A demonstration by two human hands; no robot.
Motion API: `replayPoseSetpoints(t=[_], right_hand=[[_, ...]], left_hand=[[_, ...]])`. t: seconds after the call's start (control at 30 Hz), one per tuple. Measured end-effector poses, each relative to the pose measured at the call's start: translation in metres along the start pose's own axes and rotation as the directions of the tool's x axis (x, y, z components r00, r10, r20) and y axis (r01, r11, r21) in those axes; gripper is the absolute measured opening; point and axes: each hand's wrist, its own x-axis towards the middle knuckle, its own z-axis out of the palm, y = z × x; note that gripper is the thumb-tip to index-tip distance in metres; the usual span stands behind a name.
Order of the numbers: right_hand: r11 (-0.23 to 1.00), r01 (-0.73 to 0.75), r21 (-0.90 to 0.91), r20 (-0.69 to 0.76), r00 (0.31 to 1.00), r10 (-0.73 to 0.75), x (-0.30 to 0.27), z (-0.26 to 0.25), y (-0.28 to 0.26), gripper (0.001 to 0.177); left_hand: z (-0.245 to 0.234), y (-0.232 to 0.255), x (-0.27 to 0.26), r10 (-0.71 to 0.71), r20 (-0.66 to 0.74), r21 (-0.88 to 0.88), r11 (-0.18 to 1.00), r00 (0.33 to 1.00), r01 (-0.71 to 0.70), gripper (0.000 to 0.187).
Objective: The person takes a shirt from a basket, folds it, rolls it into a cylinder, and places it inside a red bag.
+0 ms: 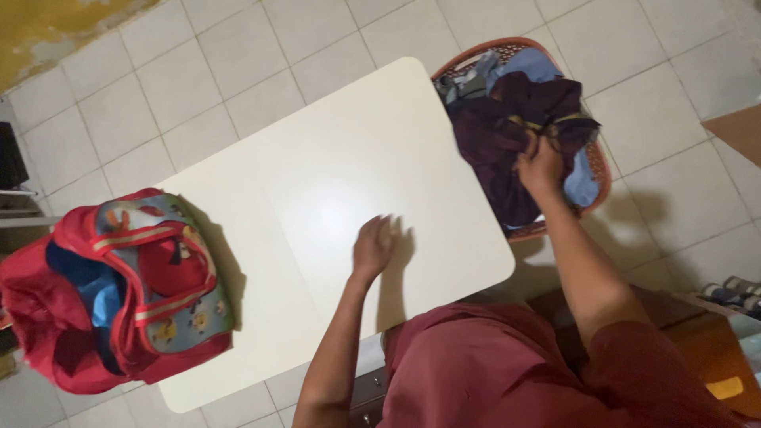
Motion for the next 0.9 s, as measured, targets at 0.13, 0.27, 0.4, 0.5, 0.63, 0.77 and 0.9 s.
replayPoseSetpoints(t=[0.13,0.27,0.4,0.5,0.63,0.77,0.9], right_hand=[[0.925,0.037,0.378,0.09,0.993,-0.076,-0.019,-0.037,-0.094,0.028],[0.805,0.275,0.525,0.118,0.913,-0.389,-0.035,-0.071,-0.168,0.042],[0.687,0.384,0.617,0.078,0.839,-0.539,-0.017,-0.078,-0.148,0.043],[0.831,0.339,0.441,-0.028,0.931,-0.364,0.011,-0.07,-0.071,0.032],[0.959,0.196,0.204,-0.122,0.977,-0.174,0.032,-0.041,0.059,0.085],[0.997,-0.069,0.046,0.27,0.961,0.054,0.04,-0.012,0.116,0.037],[0.908,0.0,0.419,0.152,0.986,-0.07,0.061,-0.008,0.082,0.011]], left_hand=[[0.039,0.104,0.062,0.082,0.16,-0.207,0.977,0.984,-0.048,0.098],[0.086,0.144,0.119,-0.008,-0.01,-0.506,0.862,1.0,0.002,0.067],[0.089,0.126,0.153,-0.078,-0.255,-0.665,0.738,0.964,-0.116,0.041],[0.062,0.123,0.171,-0.18,-0.461,-0.617,0.769,0.869,-0.168,0.031],[0.029,0.136,0.182,-0.214,-0.587,-0.514,0.844,0.781,-0.155,0.026],[0.031,0.156,0.186,-0.12,-0.49,-0.327,0.943,0.864,-0.055,0.026],[0.062,0.182,0.175,-0.032,-0.417,-0.237,0.969,0.908,-0.075,0.03]])
